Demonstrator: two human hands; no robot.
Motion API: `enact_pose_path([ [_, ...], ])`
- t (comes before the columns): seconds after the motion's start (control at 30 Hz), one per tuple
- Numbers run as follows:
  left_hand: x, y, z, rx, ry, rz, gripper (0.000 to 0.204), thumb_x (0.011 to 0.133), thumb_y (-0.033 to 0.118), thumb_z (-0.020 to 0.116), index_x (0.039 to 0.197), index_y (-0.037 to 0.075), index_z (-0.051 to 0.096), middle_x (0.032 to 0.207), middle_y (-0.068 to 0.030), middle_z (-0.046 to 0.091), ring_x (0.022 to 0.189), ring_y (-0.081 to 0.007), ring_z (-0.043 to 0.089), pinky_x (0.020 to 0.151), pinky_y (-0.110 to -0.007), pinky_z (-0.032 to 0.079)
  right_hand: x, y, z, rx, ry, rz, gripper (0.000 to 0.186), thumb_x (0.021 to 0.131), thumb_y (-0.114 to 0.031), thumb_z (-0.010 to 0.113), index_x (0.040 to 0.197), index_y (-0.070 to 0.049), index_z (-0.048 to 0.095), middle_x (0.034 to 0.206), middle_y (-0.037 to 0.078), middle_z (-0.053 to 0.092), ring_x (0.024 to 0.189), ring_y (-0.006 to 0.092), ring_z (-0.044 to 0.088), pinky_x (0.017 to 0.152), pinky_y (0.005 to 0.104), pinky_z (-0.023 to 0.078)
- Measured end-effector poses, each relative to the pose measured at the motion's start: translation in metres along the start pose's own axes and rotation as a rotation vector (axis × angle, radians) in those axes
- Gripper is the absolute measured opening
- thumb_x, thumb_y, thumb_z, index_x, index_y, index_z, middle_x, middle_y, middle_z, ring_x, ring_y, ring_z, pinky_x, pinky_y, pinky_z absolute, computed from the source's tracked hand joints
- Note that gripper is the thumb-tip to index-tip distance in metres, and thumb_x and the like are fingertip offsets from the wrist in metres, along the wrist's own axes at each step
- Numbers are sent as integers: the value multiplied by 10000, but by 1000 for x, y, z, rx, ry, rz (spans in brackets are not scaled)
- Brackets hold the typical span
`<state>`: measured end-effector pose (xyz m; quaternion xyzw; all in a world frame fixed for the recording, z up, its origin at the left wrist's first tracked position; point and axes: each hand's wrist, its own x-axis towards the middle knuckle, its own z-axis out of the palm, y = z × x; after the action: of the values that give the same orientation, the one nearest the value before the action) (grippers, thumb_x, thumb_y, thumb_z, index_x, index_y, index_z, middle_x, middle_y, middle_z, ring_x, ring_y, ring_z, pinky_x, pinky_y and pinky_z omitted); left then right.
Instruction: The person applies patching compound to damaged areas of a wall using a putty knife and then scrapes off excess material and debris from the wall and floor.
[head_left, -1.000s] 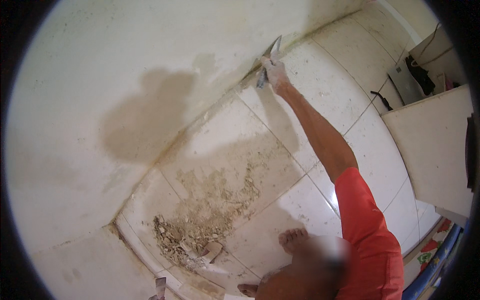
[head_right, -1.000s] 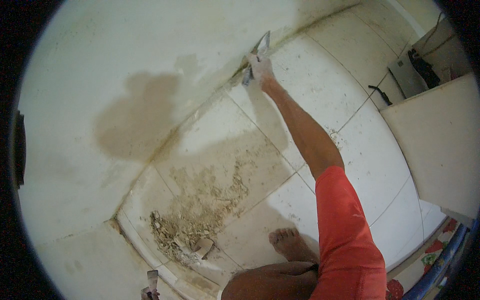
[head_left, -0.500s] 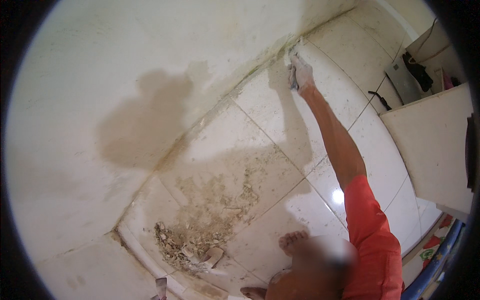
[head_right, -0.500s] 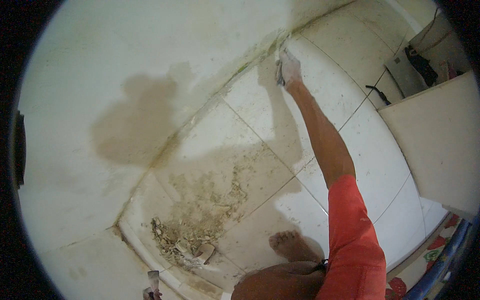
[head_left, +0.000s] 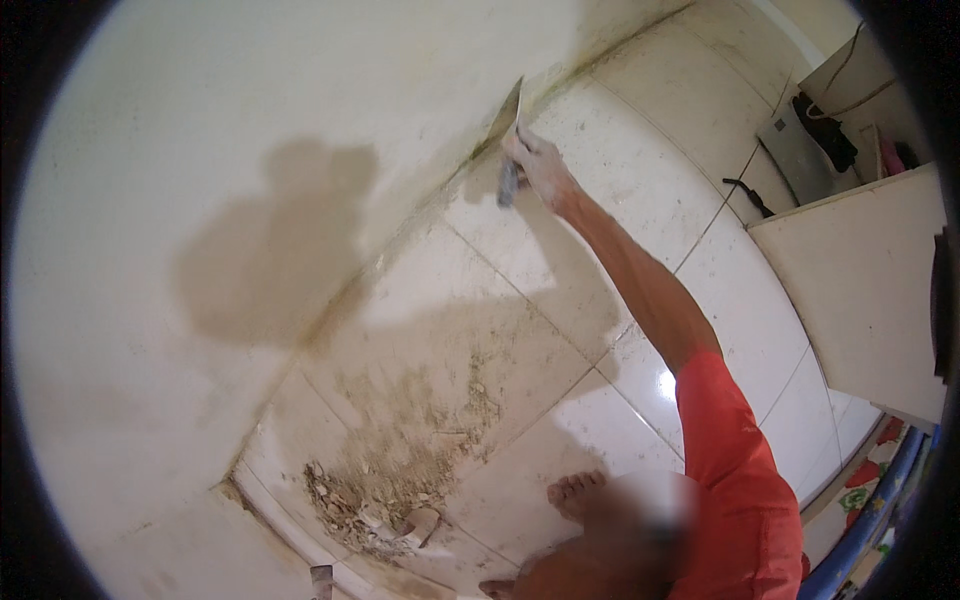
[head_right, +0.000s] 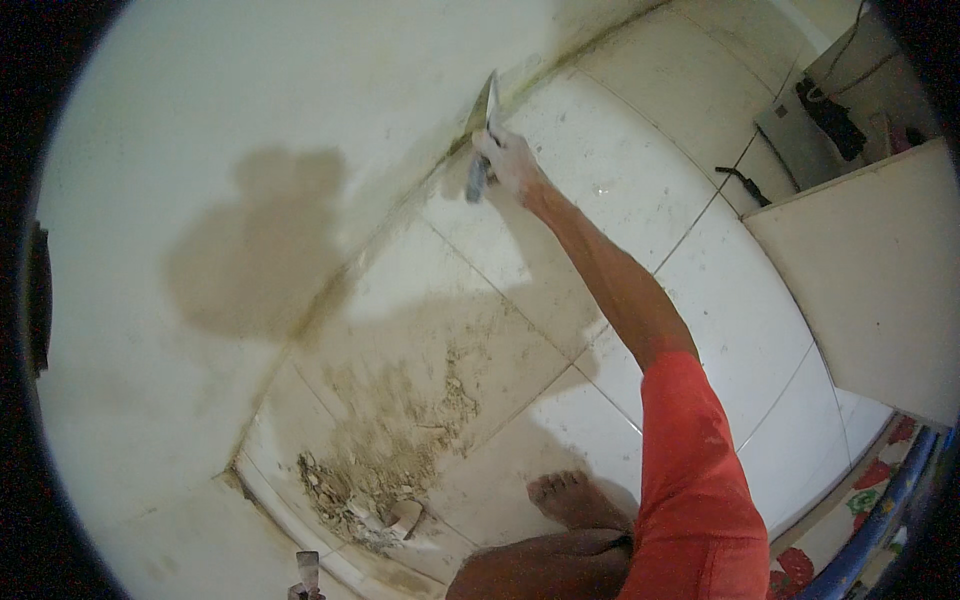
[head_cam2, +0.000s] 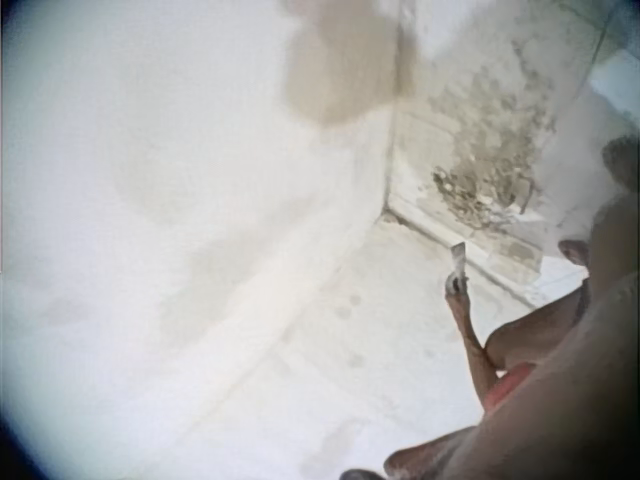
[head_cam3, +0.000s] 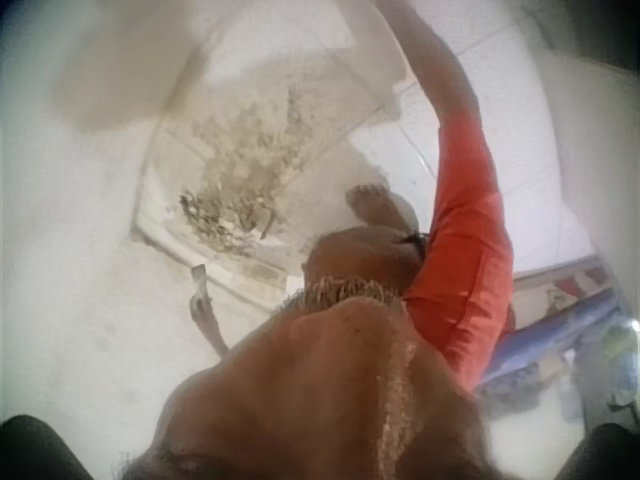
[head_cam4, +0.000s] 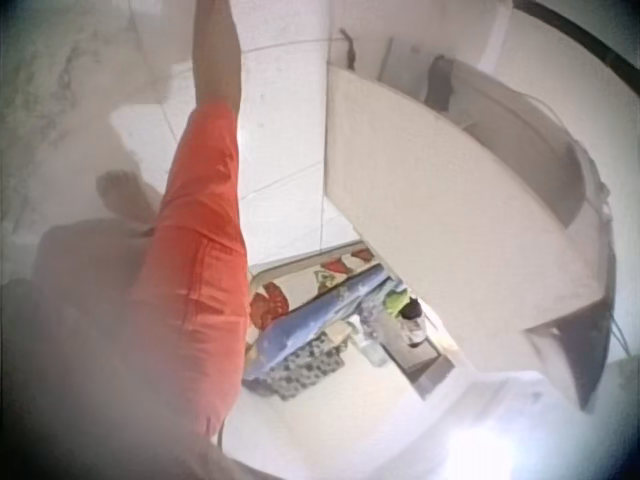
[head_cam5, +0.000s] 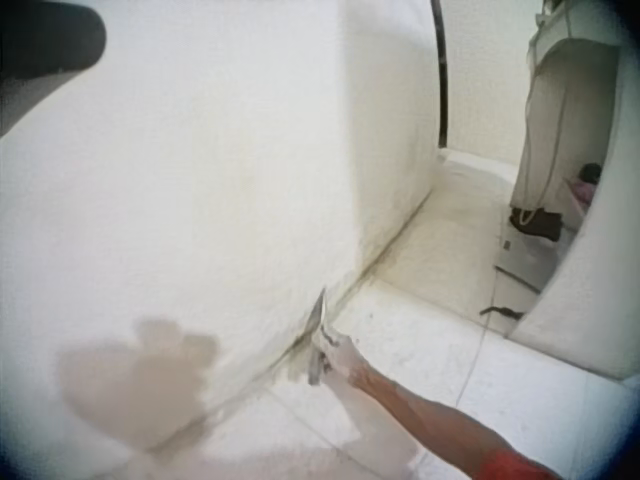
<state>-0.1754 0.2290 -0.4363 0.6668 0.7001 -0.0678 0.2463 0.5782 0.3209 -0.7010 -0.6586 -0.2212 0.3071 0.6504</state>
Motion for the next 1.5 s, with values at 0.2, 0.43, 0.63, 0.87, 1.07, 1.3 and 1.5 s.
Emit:
enact_pose_path([
  [0.2, 6, -10, 2, -74, 5, -55, 310, 993, 296, 555, 1030, -8, 605, 823, -88, 627, 713, -180, 552, 651, -335, 453, 41, -9, -80, 176, 341, -49, 238, 976, -287, 566, 988, -57, 628, 686, 4, 574, 515, 99, 539, 449, 260, 435],
  [0.43, 4, -28, 7, -46, -36, 11, 317, 992, 310, 551, 1014, -1, 613, 801, -72, 616, 697, -168, 553, 627, -319, 454, 55, -13, -75, 163, 274, -73, 264, 968, -277, 587, 1010, -24, 652, 671, 12, 555, 464, 108, 514, 411, 284, 424],
  [0.63, 1, -21, 4, -122, -25, -70, 317, 991, 311, 551, 1012, 1, 615, 799, -68, 612, 693, -166, 550, 622, -318, 453, -1, -11, -45, 125, 83, 0, 280, 1000, -257, 539, 1149, -32, 613, 643, -7, 515, 454, 96, 458, 422, 256, 408],
  [0.87, 9, -20, 5, -147, -75, -110, 316, 991, 312, 551, 1009, 3, 618, 795, -64, 606, 689, -164, 547, 617, -317, 453, 86, -5, -58, 197, 299, -5, 226, 988, -279, 566, 1039, -61, 598, 757, 20, 571, 620, 122, 588, 510, 302, 483],
  [1.07, 3, -14, -1, -125, -111, -126, 332, 987, 332, 555, 1020, 9, 622, 789, -55, 589, 683, -156, 539, 611, -307, 451, 53, -2, -13, 175, 159, 0, 248, 975, -295, 594, 1037, -56, 614, 782, 19, 586, 639, 131, 604, 524, 308, 492],
  [1.3, 23, -14, 1, -156, -78, -45, 353, 984, 343, 552, 1022, -1, 622, 835, -68, 591, 690, -160, 543, 618, -311, 457, 14, -6, -62, 121, 290, -26, 262, 966, -282, 581, 913, -38, 663, 745, 31, 612, 599, 101, 562, 535, 263, 455],
  [1.5, 10, -22, 6, -135, -104, -144, 350, 984, 341, 546, 992, -2, 614, 793, -69, 585, 687, -170, 538, 620, -317, 453, 69, -7, -103, 216, 219, -71, 244, 956, -243, 605, 1089, -49, 670, 660, -22, 524, 544, 92, 521, 483, 278, 441],
])
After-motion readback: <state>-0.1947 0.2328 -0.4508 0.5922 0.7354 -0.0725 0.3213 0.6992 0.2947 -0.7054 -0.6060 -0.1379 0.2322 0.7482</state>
